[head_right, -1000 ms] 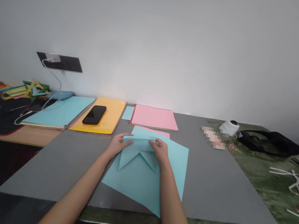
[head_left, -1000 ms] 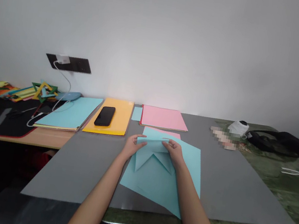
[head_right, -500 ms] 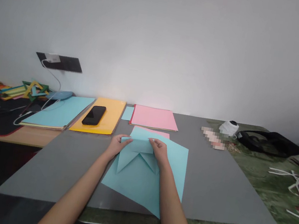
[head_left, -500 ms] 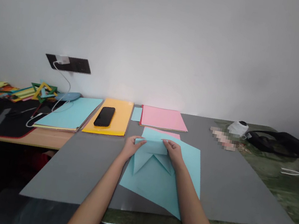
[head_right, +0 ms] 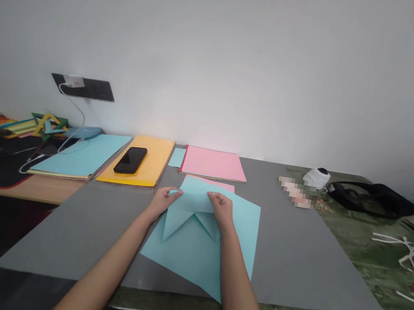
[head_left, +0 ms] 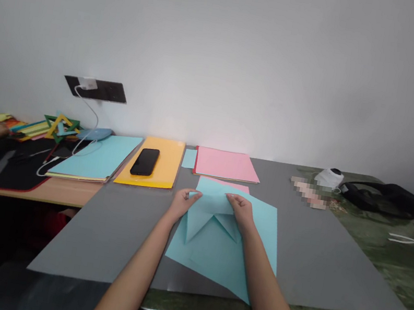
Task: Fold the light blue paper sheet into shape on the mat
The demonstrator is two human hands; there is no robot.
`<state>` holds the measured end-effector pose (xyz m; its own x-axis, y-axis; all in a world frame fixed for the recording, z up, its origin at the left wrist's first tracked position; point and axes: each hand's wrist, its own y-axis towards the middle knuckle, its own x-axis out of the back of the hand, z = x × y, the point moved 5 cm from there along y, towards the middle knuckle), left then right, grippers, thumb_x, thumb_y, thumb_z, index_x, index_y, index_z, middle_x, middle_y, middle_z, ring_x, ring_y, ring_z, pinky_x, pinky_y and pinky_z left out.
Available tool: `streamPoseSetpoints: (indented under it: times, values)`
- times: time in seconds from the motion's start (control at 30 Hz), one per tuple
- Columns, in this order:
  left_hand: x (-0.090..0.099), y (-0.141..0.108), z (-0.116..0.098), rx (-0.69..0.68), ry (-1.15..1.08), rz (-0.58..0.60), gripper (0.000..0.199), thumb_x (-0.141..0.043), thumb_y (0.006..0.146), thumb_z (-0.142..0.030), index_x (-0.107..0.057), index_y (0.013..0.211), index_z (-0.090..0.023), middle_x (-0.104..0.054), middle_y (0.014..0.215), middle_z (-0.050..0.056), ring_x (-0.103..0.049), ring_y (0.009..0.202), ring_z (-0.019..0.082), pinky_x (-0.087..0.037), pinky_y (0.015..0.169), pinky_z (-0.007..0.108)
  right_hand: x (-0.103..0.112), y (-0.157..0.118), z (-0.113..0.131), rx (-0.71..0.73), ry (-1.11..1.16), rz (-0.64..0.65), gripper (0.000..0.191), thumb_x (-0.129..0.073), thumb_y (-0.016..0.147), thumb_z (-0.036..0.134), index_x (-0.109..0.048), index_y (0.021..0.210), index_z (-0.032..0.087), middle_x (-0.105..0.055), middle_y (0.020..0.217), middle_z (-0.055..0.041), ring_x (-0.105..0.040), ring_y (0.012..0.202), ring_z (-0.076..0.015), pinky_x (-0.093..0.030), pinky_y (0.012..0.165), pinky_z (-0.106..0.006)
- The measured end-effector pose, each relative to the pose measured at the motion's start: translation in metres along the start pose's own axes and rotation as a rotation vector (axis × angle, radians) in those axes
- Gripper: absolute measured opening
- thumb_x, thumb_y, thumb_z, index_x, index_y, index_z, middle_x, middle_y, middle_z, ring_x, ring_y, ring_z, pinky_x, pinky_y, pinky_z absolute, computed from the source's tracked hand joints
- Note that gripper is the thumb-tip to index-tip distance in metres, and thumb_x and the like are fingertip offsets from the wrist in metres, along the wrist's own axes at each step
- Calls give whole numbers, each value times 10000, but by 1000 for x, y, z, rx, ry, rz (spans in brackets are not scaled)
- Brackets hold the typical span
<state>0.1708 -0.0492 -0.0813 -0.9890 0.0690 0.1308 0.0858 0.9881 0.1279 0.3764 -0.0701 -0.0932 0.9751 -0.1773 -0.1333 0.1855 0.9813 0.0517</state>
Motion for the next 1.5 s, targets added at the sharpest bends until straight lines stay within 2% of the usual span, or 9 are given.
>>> streamPoseSetpoints:
  times: [0.37, 0.47, 0.57, 0.63, 0.73, 0.93, 1.13, 1.3, 1.5]
  values:
    - [-1, -1, -4, -91, 121, -25, 276, -640, 599, -374, -664, 731, -132, -637, 600, 21, -559, 561, 143, -415, 509, 225, -5, 1, -4, 52, -258, 67, 315, -624, 587, 459, -670, 730, 182, -641, 627, -19, -554, 570, -164, -414, 506, -265]
    - [-1, -2, -8, -131, 152, -25, 243, -650, 595, -352, -668, 717, -142, -665, 688, 39, -588, 648, 161, -439, 604, 244, -6, 1, -2, 84, -267, 85, 293, -615, 604, 448, -663, 730, 187, -650, 674, -25, -565, 618, -173, -429, 549, -274]
    - [-6, -2, -11, -157, 166, 50, 224, -644, 608, -350, -676, 717, -157, -680, 758, 54, -605, 733, 179, -445, 690, 262, -9, 0, 4, 152, -312, 99, 270, -604, 622, 435, -657, 727, 192, -658, 736, -35, -573, 684, -184, -435, 607, -285]
    - [-8, -2, -10, -153, 178, 82, 222, -636, 618, -358, -682, 708, -161, -684, 759, 62, -613, 736, 188, -449, 702, 272, -10, -1, 8, 196, -344, 101, 256, -597, 634, 425, -652, 728, 194, -658, 754, -38, -574, 712, -188, -434, 638, -292]
    - [-8, -2, -9, -164, 186, 64, 217, -624, 632, -359, -685, 697, -161, -687, 751, 68, -618, 728, 193, -455, 707, 285, -13, -3, 14, 267, -385, 107, 240, -583, 651, 419, -643, 742, 205, -657, 778, -36, -576, 753, -193, -425, 692, -309]
    - [-10, -4, -11, -225, 173, 39, 201, -631, 627, -353, -683, 683, -168, -687, 732, 66, -621, 707, 190, -469, 694, 297, -22, -11, 25, 488, -694, 51, 188, -588, 666, 414, -652, 778, 277, -621, 949, -24, -512, 950, -222, -287, 870, -387]
    - [-12, -5, -12, -225, 168, 53, 194, -642, 617, -350, -684, 677, -170, -687, 735, 69, -620, 703, 189, -472, 690, 303, -31, -13, 21, 481, -754, 102, 209, -517, 720, 432, -645, 764, 273, -648, 883, -17, -527, 919, -215, -254, 863, -381]
    - [-14, -7, -14, -250, 197, 98, 200, -631, 630, -349, -684, 707, -172, -686, 743, 66, -619, 714, 184, -466, 704, 300, -29, -12, 21, 499, -761, 73, 186, -533, 706, 413, -648, 697, 267, -661, 828, -13, -538, 901, -222, -231, 860, -391]
    - [-16, -7, -12, -253, 221, 132, 195, -610, 656, -341, -685, 712, -170, -686, 729, 68, -620, 722, 185, -462, 718, 303, -35, -16, 22, 541, -835, 96, 161, -519, 730, 397, -642, 759, 296, -663, 829, -1, -501, 987, -233, -159, 913, -441]
